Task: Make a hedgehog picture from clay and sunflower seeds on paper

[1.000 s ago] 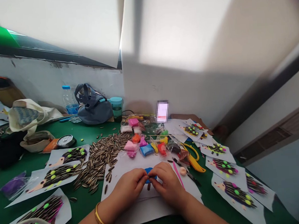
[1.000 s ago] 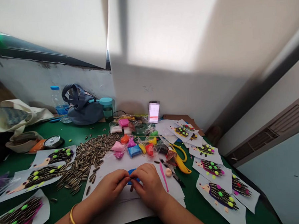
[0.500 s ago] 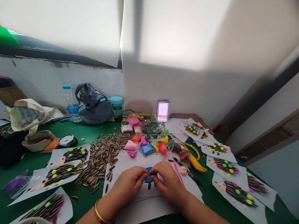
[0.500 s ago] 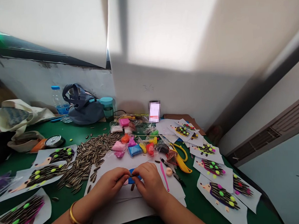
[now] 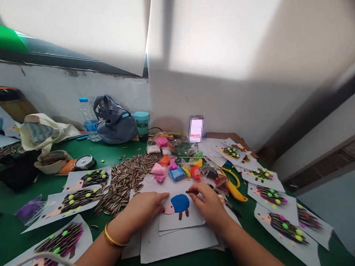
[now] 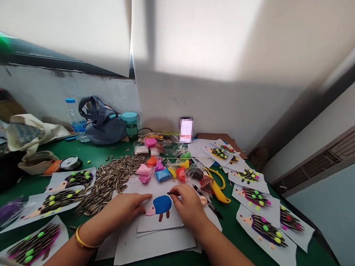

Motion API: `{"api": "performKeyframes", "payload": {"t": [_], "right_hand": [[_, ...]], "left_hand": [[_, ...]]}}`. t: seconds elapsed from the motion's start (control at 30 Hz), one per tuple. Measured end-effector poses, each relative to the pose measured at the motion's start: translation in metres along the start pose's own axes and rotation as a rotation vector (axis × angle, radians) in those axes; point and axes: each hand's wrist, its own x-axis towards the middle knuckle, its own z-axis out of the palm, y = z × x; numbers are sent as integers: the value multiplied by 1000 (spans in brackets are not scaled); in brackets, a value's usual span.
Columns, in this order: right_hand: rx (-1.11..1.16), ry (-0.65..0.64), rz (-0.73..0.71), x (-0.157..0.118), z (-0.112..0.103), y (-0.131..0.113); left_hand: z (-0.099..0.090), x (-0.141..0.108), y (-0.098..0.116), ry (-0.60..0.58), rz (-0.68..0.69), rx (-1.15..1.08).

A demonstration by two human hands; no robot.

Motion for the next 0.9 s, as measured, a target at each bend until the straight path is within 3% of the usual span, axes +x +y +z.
{"api": "performKeyframes", "payload": {"t": [0.33,0.7,0.9], "right_hand": [[-22,-56,-1,-2,8,1],[-126,-168,-99,15,3,-36],[-131,-123,-99,15,10,-33]], "left_hand": [[5,1,-1,51,15,-38],[18,5,-3,114,30,-38],[20,6,-3,137,29,-55]]}}
